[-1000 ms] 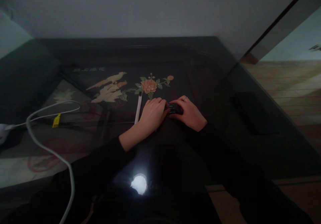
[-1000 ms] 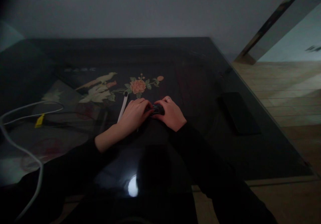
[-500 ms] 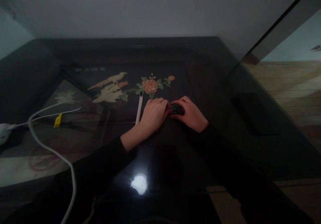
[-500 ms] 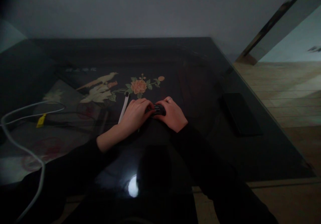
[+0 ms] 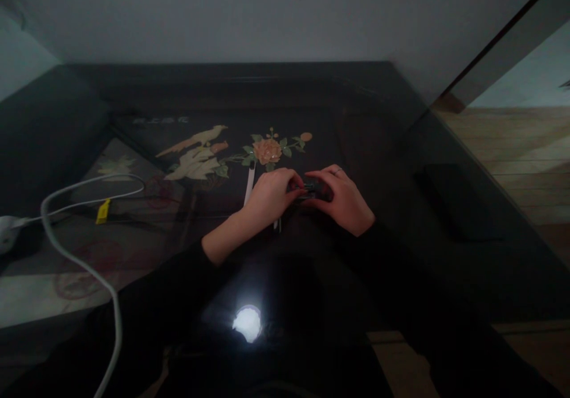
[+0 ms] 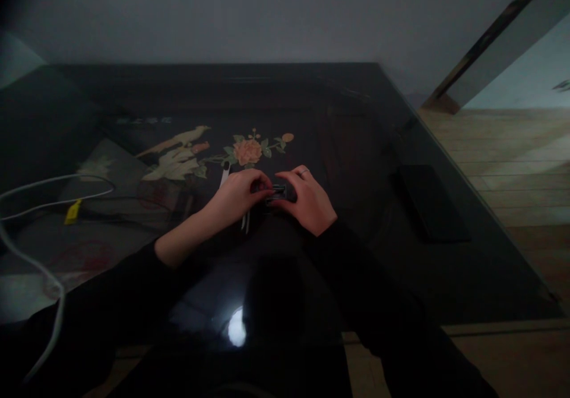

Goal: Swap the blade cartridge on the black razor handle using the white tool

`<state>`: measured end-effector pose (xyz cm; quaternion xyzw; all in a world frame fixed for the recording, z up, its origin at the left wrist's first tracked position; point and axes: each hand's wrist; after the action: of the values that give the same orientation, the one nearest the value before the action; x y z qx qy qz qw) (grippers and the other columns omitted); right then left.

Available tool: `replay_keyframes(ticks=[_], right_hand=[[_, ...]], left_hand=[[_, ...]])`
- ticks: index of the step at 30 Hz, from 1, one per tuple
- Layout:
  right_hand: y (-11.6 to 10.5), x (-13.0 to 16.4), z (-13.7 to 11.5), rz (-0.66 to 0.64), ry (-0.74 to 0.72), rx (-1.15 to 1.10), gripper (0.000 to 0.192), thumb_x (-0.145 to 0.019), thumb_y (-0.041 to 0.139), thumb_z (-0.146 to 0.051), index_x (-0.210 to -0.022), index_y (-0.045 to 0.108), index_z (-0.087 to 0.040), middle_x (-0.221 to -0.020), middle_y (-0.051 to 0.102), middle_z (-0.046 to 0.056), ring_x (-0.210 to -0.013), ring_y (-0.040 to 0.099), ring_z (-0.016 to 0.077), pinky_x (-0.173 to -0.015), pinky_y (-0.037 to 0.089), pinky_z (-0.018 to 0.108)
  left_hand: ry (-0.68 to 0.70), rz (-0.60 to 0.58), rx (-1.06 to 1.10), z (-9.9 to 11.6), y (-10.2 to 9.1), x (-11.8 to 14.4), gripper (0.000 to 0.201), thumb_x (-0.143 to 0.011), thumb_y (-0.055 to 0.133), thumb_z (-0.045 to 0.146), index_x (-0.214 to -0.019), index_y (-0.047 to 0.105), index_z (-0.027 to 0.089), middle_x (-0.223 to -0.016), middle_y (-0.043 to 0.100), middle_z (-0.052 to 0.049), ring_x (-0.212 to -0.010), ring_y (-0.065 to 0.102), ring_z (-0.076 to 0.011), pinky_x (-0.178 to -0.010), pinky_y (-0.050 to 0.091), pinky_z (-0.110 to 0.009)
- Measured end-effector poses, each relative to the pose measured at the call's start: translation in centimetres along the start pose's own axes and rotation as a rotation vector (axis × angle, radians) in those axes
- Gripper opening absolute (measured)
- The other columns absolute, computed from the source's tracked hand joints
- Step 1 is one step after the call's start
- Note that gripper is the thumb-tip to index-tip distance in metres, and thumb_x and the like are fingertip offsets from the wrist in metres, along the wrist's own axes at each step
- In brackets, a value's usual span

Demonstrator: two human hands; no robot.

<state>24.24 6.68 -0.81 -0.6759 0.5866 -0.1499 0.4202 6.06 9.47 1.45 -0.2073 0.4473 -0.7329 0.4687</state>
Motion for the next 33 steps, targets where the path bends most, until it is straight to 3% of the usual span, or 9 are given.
replay_keyframes(ticks=[5, 10, 17, 21, 26, 29, 33], right_hand=[[-0.8, 0.2, -1.4, 0.096, -0.142, -0.005, 0.020, -0.086, 0.066, -0.020, -0.106, 0.069, -0.023, -0.098, 0.064, 0.007, -0.089, 0.062, 0.0237, -0.082, 0.052, 0.038], [-1.0, 0.5, -1.8, 0.101, -0.200, 0.011, 0.014, -0.090, 0.061, -0.021, -0.100, 0.071, -0.023, -0.094, 0.068, 0.006, -0.089, 0.064, 0.0234, -0.082, 0.053, 0.038], [-1.0, 0.8, -1.7, 0.180, -0.275, 0.025, 0.012, -0.090, 0.063, -0.026, -0.095, 0.073, -0.022, -0.088, 0.073, 0.006, -0.084, 0.068, 0.0217, -0.079, 0.054, 0.035], [-1.1, 1.0, -2.0, 0.220, -0.241, -0.008, 0.010, -0.090, 0.064, -0.028, -0.091, 0.073, -0.024, -0.085, 0.073, 0.005, -0.081, 0.068, 0.0211, -0.076, 0.055, 0.036], [-1.4, 1.0, -2.6, 0.348, -0.190, -0.103, 0.003, -0.085, 0.070, -0.025, -0.088, 0.072, -0.024, -0.081, 0.070, 0.003, -0.077, 0.065, 0.0201, -0.072, 0.053, 0.035], [-1.4, 0.8, -2.7, 0.430, -0.133, -0.192, 0.003, -0.083, 0.073, -0.025, -0.085, 0.071, -0.023, -0.080, 0.066, 0.003, -0.076, 0.062, 0.0197, -0.068, 0.052, 0.034], [-1.0, 0.6, -2.4, 0.495, -0.077, -0.303, 0.004, -0.081, 0.073, -0.025, -0.084, 0.071, -0.023, -0.084, 0.059, 0.002, -0.075, 0.058, 0.0176, -0.066, 0.051, 0.033]], left_hand=[[-0.116, -0.115, 0.194, 0.2, -1.7, -0.4, 0.009, -0.081, 0.070, 0.023, -0.079, 0.071, 0.015, -0.068, 0.065, 0.000, -0.063, 0.056, -0.0137, -0.057, 0.037, -0.025], [-0.160, -0.279, 0.480, -0.1, -2.6, -0.7, 0.012, -0.079, 0.069, 0.024, -0.079, 0.071, 0.012, -0.066, 0.066, -0.001, -0.063, 0.059, -0.0130, -0.060, 0.042, -0.025], [-0.169, -0.346, 0.678, -0.4, -2.8, -0.7, 0.007, -0.076, 0.070, 0.021, -0.077, 0.072, 0.014, -0.069, 0.069, 0.002, -0.068, 0.061, -0.0121, -0.067, 0.045, -0.024], [-0.210, -0.361, 0.768, -0.2, -3.0, -0.5, 0.007, -0.077, 0.070, 0.021, -0.079, 0.070, 0.014, -0.070, 0.067, 0.002, -0.068, 0.059, -0.0108, -0.065, 0.043, -0.022], [-0.246, -0.287, 0.928, 0.0, -3.5, -0.3, 0.013, -0.088, 0.061, 0.027, -0.089, 0.069, 0.016, -0.075, 0.063, 0.002, -0.064, 0.054, -0.0080, -0.059, 0.039, -0.020], [-0.259, -0.265, 1.087, 0.2, -3.3, -0.1, 0.019, -0.091, 0.059, 0.032, -0.090, 0.071, 0.017, -0.090, 0.068, -0.003, -0.079, 0.061, -0.0116, -0.070, 0.046, -0.023], [-0.276, -0.354, 1.344, 0.6, -1.8, 0.2, 0.021, -0.089, 0.064, 0.036, -0.097, 0.071, 0.017, -0.098, 0.071, -0.006, -0.094, 0.064, -0.0174, -0.080, 0.049, -0.028]])
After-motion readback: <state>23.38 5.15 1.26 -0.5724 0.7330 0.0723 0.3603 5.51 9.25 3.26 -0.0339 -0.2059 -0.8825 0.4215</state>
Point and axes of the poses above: each hand's wrist, its own x-axis away from the middle knuckle, its own y-axis out of the palm, z = x × y
